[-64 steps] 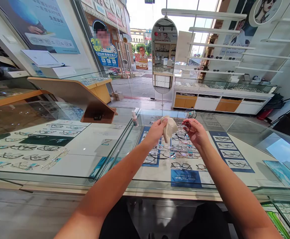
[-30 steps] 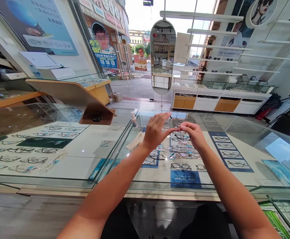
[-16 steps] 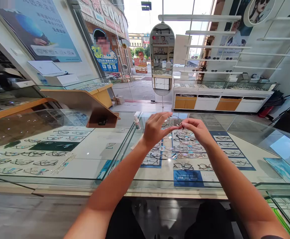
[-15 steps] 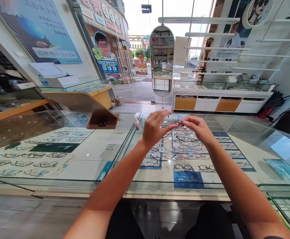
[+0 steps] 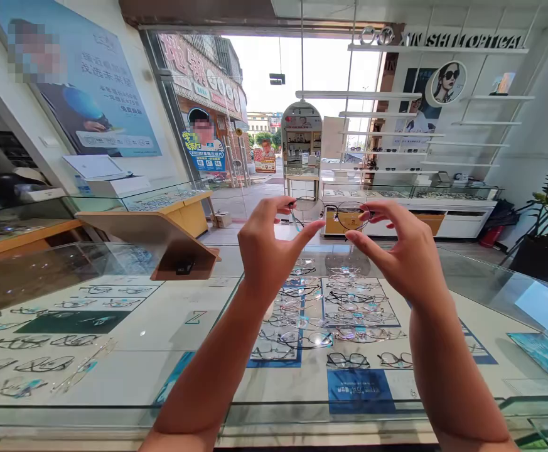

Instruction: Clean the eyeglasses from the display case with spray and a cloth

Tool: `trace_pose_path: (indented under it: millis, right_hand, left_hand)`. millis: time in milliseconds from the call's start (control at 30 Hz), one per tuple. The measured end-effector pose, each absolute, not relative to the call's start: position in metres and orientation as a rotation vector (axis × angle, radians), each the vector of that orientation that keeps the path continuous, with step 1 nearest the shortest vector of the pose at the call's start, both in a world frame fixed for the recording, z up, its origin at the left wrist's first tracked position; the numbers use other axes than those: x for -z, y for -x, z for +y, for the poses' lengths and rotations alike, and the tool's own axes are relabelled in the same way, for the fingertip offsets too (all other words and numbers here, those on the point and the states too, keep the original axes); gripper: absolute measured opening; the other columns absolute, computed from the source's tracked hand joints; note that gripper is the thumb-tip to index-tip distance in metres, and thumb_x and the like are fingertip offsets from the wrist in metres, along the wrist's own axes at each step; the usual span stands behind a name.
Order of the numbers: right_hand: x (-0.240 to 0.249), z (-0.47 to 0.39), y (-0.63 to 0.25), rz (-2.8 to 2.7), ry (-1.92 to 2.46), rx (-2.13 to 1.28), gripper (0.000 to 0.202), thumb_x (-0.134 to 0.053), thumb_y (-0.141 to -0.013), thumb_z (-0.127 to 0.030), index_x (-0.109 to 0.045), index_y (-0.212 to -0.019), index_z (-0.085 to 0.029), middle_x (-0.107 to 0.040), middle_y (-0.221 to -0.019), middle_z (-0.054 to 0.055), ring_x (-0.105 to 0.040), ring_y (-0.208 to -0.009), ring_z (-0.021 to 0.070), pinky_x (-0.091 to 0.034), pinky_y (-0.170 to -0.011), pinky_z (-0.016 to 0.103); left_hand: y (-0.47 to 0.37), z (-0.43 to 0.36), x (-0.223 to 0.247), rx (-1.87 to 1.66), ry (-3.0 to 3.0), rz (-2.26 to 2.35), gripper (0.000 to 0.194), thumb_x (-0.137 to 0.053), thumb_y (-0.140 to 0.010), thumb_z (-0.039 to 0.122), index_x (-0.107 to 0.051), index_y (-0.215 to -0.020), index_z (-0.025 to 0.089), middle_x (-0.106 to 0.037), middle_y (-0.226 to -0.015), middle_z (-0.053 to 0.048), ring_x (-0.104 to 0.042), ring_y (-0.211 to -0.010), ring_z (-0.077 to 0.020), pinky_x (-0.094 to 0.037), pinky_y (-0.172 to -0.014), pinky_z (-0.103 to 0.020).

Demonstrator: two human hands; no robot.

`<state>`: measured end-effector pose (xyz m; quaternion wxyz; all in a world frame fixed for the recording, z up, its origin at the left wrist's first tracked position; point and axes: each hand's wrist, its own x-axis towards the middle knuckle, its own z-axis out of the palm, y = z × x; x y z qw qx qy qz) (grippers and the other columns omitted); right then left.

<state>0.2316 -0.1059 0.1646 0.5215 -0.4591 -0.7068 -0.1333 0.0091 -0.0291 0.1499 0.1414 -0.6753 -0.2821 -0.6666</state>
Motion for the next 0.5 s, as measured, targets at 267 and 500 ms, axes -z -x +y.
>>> trace_pose_path:
  millis: [267, 500]
  right_hand:
    - [-0.16, -0.101, -0.235, -1.7, 1.213, 0.352, 0.043, -0.071, -0.1, -0.057, -0.066, -0.129, -0.026, -0.081, -0.119, 0.01, -0.077, -0.104, 0.0312, -0.057, -0.092, 0.048]
    - [-0.158, -0.097, -0.238, -1.679, 1.245, 0.364, 0.043, -0.069, -0.101, -0.057, -0.063, -0.13, -0.026, -0.08, -0.121, 0.012, -0.077, -0.103, 0.0332, -0.058, -0.09, 0.049]
  left_hand:
    - [-0.007, -0.024, -0.149, 1.818, 2.097, -0.861, 0.051, -0.088, -0.086, 0.057, -0.069, -0.118, 0.022, -0.08, -0.107, -0.006, -0.077, -0.094, -0.0211, -0.062, -0.08, -0.035]
    - [0.003, -0.019, -0.151, 1.761, 2.279, -0.795, 0.042, -0.086, -0.091, 0.05, -0.07, -0.122, 0.026, -0.081, -0.112, -0.005, -0.078, -0.096, -0.0198, -0.064, -0.081, -0.034]
